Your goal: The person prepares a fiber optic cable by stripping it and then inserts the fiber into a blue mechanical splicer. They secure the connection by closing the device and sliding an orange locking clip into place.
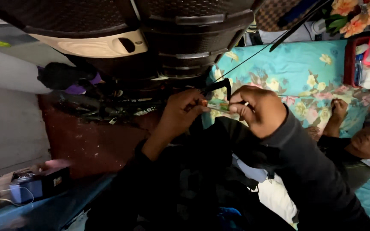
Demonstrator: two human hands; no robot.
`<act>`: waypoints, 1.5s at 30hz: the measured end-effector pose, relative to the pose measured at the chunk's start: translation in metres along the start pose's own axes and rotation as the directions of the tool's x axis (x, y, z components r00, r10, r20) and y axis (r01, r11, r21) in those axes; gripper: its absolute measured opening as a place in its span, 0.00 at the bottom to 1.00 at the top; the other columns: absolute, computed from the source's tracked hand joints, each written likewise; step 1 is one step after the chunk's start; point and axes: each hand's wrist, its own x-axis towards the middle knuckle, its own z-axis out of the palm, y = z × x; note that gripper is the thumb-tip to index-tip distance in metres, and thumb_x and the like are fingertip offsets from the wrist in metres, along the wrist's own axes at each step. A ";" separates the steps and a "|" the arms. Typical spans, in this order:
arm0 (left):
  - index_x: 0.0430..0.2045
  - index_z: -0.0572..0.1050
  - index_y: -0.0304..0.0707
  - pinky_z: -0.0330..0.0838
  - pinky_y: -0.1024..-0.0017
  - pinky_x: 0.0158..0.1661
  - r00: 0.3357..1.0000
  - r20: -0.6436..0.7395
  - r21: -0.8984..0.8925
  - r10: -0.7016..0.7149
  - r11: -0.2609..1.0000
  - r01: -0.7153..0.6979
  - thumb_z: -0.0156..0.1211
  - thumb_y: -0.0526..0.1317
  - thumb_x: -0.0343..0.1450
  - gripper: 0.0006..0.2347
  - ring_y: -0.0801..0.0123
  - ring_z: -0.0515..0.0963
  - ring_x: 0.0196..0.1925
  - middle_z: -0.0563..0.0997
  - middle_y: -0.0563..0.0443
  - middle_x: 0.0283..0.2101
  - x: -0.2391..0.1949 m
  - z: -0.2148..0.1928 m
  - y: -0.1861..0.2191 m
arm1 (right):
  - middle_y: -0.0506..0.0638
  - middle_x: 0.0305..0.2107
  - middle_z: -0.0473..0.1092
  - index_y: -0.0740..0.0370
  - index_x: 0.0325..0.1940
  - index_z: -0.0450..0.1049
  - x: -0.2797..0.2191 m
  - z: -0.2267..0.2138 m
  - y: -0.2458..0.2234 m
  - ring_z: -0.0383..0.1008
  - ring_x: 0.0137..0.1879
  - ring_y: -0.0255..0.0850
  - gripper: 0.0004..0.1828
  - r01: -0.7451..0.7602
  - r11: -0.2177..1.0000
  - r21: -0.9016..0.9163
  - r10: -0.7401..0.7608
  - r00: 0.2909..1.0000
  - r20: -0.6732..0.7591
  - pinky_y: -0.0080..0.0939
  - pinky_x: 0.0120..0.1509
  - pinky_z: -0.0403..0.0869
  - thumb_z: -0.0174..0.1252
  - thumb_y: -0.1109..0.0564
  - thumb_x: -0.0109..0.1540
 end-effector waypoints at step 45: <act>0.37 0.76 0.33 0.72 0.78 0.38 0.998 -0.050 -0.298 -0.044 0.954 0.028 0.58 0.43 0.76 0.10 0.81 0.76 0.34 0.79 0.58 0.30 0.025 0.014 -0.012 | 0.57 0.41 0.78 0.65 0.46 0.79 -0.026 0.024 -0.020 0.81 0.49 0.49 0.12 0.030 0.999 0.019 -0.024 0.966 -0.257 0.41 0.54 0.77 0.63 0.67 0.58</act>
